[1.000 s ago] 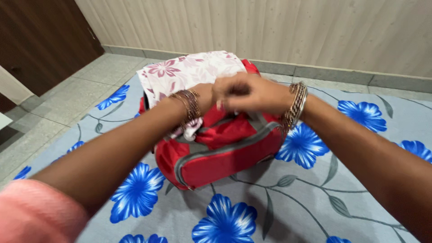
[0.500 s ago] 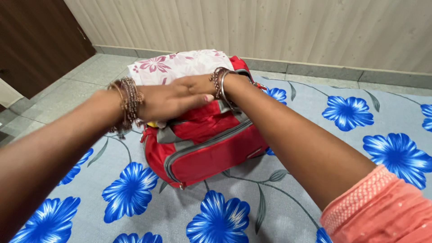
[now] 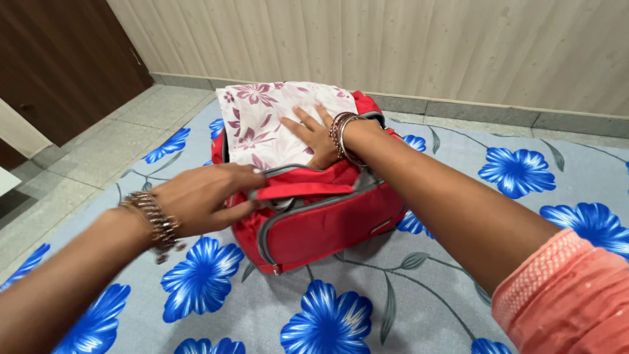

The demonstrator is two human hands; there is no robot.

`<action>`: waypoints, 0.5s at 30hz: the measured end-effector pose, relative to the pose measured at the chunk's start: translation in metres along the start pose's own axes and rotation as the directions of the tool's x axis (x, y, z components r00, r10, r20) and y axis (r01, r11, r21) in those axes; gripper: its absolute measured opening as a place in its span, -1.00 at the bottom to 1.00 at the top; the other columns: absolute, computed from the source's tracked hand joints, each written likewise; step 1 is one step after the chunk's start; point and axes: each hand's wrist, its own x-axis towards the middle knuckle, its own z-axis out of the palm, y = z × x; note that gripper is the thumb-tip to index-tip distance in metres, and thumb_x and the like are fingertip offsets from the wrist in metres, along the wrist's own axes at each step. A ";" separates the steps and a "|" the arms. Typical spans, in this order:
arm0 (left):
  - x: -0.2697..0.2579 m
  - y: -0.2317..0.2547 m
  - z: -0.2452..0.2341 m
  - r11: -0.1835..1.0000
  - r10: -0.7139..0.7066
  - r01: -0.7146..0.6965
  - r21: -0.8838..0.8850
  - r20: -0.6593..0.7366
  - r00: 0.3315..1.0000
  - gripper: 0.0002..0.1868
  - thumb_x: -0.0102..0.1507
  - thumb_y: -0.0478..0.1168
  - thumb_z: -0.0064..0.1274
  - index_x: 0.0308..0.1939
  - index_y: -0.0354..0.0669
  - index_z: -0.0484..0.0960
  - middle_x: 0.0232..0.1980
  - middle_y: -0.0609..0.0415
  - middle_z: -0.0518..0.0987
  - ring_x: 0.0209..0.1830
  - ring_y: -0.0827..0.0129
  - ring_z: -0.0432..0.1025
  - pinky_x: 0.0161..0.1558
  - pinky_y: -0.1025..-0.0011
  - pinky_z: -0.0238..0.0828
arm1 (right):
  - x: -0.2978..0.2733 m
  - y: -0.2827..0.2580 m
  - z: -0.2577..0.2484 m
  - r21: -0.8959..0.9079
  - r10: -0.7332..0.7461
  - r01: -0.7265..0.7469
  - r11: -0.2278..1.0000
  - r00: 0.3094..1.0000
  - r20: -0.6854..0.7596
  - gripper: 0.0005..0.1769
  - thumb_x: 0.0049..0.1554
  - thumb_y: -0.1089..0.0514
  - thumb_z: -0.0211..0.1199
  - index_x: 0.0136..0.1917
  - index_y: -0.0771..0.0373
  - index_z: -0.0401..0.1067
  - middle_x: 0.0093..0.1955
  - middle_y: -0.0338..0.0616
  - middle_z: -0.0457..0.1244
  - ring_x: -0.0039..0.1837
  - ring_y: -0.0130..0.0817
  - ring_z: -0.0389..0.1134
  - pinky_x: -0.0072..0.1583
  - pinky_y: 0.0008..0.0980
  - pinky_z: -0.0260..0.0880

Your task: The person packs clothes into a red bag, including folding and placing items one at a time and then closing the zipper.

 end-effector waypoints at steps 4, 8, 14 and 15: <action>0.009 -0.031 0.039 0.993 -0.116 0.110 -0.048 -0.163 0.980 -0.42 0.03 -0.22 0.06 0.13 -0.28 0.39 -0.01 -0.31 0.55 0.04 -0.12 0.47 0.03 0.14 0.41 | -0.009 -0.003 -0.024 0.088 0.099 -0.111 0.990 0.986 0.131 0.37 -0.10 -0.31 0.30 0.70 -0.37 -0.56 0.76 -0.18 -0.63 0.69 0.37 -0.51 0.57 0.30 -0.30; 0.013 -0.057 0.053 0.875 -0.425 0.417 -0.247 0.020 0.905 -0.40 0.11 -0.20 0.02 0.24 -0.22 0.35 -0.06 -0.22 0.59 -0.05 0.05 0.51 -0.01 0.20 0.43 | -0.001 -0.009 -0.031 0.149 0.137 -0.159 0.976 0.979 0.148 0.36 -0.15 -0.52 0.32 0.68 -0.23 -0.36 0.77 -0.16 -0.56 0.71 0.21 -0.34 0.62 0.14 -0.22; 0.019 -0.060 0.045 0.771 -0.422 0.500 -0.395 0.270 0.865 -0.66 0.26 -0.11 -0.12 -0.29 -0.32 0.65 -0.40 0.01 0.62 -0.38 0.41 0.44 -0.23 0.33 0.39 | 0.001 -0.031 -0.026 0.102 0.234 -0.243 0.965 0.968 0.091 0.29 0.00 -0.44 0.32 0.69 -0.22 -0.43 0.74 -0.18 -0.62 0.70 0.23 -0.49 0.55 0.39 -0.30; 0.022 -0.058 0.045 0.756 -0.430 0.483 -0.441 0.222 0.875 -0.68 0.26 -0.12 -0.11 -0.30 -0.31 0.64 -0.43 0.02 0.59 -0.40 0.41 0.42 -0.26 0.31 0.37 | -0.006 -0.036 -0.028 0.148 0.289 -0.308 0.940 0.947 0.141 0.21 0.05 -0.37 0.25 0.68 -0.30 -0.47 0.74 -0.31 -0.64 0.70 0.23 -0.52 0.50 0.53 -0.23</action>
